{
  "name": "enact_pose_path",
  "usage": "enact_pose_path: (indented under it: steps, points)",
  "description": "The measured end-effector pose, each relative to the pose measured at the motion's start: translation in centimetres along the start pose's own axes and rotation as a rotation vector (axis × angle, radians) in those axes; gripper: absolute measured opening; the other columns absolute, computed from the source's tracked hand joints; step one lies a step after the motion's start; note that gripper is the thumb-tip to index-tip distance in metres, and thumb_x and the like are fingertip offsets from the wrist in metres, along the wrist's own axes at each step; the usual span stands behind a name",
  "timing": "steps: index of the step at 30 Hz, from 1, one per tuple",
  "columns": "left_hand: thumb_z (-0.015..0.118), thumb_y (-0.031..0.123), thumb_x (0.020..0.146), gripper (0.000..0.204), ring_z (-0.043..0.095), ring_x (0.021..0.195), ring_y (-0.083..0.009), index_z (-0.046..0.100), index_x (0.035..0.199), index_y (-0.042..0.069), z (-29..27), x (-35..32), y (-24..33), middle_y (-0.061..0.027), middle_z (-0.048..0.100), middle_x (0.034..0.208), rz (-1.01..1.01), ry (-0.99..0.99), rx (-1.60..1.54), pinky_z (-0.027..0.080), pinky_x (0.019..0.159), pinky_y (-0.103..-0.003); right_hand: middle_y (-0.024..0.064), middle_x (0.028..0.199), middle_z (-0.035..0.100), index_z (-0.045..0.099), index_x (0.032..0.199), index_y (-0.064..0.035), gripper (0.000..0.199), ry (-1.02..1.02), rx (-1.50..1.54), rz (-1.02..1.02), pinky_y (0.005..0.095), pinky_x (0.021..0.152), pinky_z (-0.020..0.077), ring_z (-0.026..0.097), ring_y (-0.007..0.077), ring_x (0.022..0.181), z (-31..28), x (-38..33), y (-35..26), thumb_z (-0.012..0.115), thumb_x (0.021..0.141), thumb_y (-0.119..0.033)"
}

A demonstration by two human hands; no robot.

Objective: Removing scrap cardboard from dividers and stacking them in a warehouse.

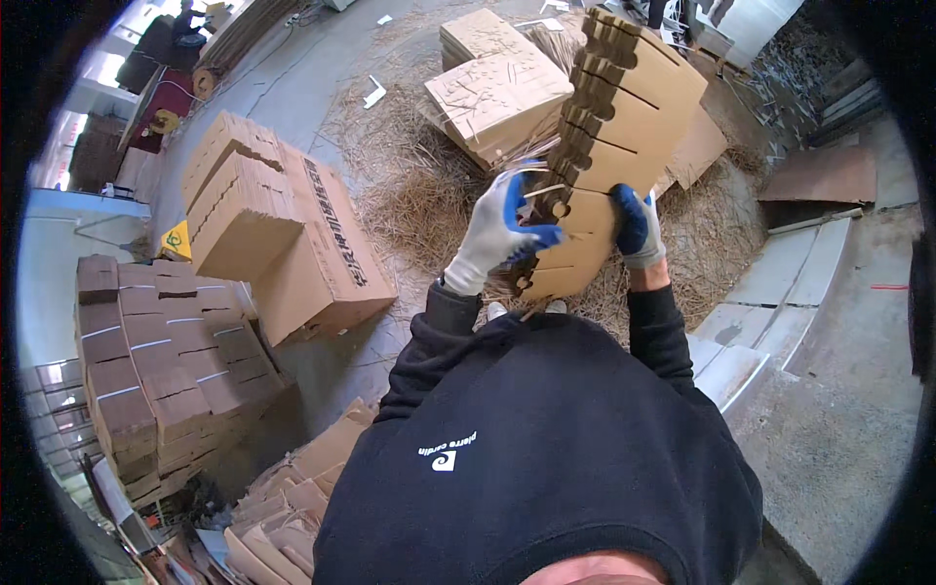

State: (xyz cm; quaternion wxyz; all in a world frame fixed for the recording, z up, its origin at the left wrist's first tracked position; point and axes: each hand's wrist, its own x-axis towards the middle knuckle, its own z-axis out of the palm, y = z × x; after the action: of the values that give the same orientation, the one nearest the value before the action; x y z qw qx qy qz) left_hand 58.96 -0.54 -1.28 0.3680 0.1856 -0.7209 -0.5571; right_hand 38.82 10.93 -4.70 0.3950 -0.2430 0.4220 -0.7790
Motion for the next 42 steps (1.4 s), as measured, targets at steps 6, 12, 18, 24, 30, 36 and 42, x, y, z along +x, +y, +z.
enact_pose_path:
  steps: [6, 12, 18, 24, 30, 36, 42]
  points:
    - [0.073, 0.018, 0.089, 0.041, 0.063, 0.076, -0.0108, 0.059, 0.125, 0.003, 1.9, 0.6, 1.3, -0.0030, 0.068, 0.085, -0.275, 0.095, -0.152, 0.052, 0.069, -0.025, 0.0045, 0.109, 0.065, 0.059, 0.119, 0.0000, 0.036, -0.150, -0.186, -0.015, 0.0293, 0.085, 0.0514, 0.063, 0.0150, 0.096, -0.1, 0.4, 0.3, 0.068, 0.088, -0.017]
    - [0.062, 0.027, 0.098, 0.031, 0.057, 0.066, -0.0058, 0.066, 0.109, -0.002, 3.1, -0.1, 1.3, -0.0008, 0.065, 0.079, -0.059, 0.319, -0.013, 0.046, 0.061, -0.021, 0.0094, 0.108, 0.068, 0.059, 0.119, 0.0035, 0.038, -0.170, -0.256, -0.093, 0.0315, 0.088, 0.0542, 0.067, 0.0182, 0.097, -0.9, 0.8, 0.3, 0.068, 0.085, -0.012]
    - [0.054, 0.036, 0.102, 0.039, 0.050, 0.050, -0.0033, 0.067, 0.105, 0.000, 1.7, 0.0, 0.3, 0.0042, 0.057, 0.068, -0.286, 0.240, -0.172, 0.041, 0.044, -0.020, 0.0085, 0.108, 0.068, 0.061, 0.116, 0.0038, 0.039, -0.154, -0.144, -0.094, 0.0287, 0.087, 0.0525, 0.065, 0.0144, 0.097, -0.4, 0.1, 0.7, 0.071, 0.081, -0.011]
    - [0.057, 0.014, 0.095, 0.018, 0.060, 0.052, -0.0260, 0.067, 0.089, 0.001, 0.9, 0.6, -0.6, -0.0108, 0.059, 0.061, 0.105, 0.342, 0.570, 0.046, 0.049, -0.035, 0.0060, 0.103, 0.069, 0.065, 0.106, 0.0030, 0.032, -0.143, -0.280, -0.055, 0.0276, 0.083, 0.0517, 0.063, 0.0116, 0.093, -0.7, 0.3, 1.2, 0.074, 0.077, -0.006]
    - [0.059, 0.012, 0.091, 0.015, 0.059, 0.054, -0.0297, 0.061, 0.078, 0.005, -1.6, 0.8, 0.3, -0.0114, 0.057, 0.064, 0.171, 0.552, 0.721, 0.047, 0.051, -0.040, 0.0066, 0.106, 0.067, 0.062, 0.113, 0.0037, 0.038, -0.052, -0.188, -0.051, 0.0280, 0.085, 0.0534, 0.064, 0.0137, 0.094, 0.5, -0.7, 0.8, 0.074, 0.084, -0.018]
    - [0.057, 0.024, 0.100, 0.027, 0.069, 0.079, -0.0159, 0.065, 0.107, -0.001, -7.2, 0.0, -2.5, -0.0093, 0.071, 0.094, -0.084, 0.618, 0.175, 0.055, 0.069, -0.029, 0.0047, 0.103, 0.068, 0.064, 0.112, 0.0011, 0.025, 0.062, -0.148, -0.030, 0.0274, 0.079, 0.0540, 0.065, 0.0123, 0.088, 0.0, -0.1, -1.0, 0.068, 0.090, -0.012]
    - [0.063, 0.038, 0.096, 0.044, 0.068, 0.087, -0.0189, 0.063, 0.117, -0.001, -1.0, -1.0, 0.5, -0.0101, 0.069, 0.101, -0.057, 0.145, 0.112, 0.054, 0.077, -0.031, 0.0036, 0.099, 0.068, 0.065, 0.109, 0.0010, 0.022, 0.125, -0.059, -0.004, 0.0265, 0.077, 0.0538, 0.064, 0.0115, 0.086, 0.5, 0.4, -1.0, 0.069, 0.090, -0.010]
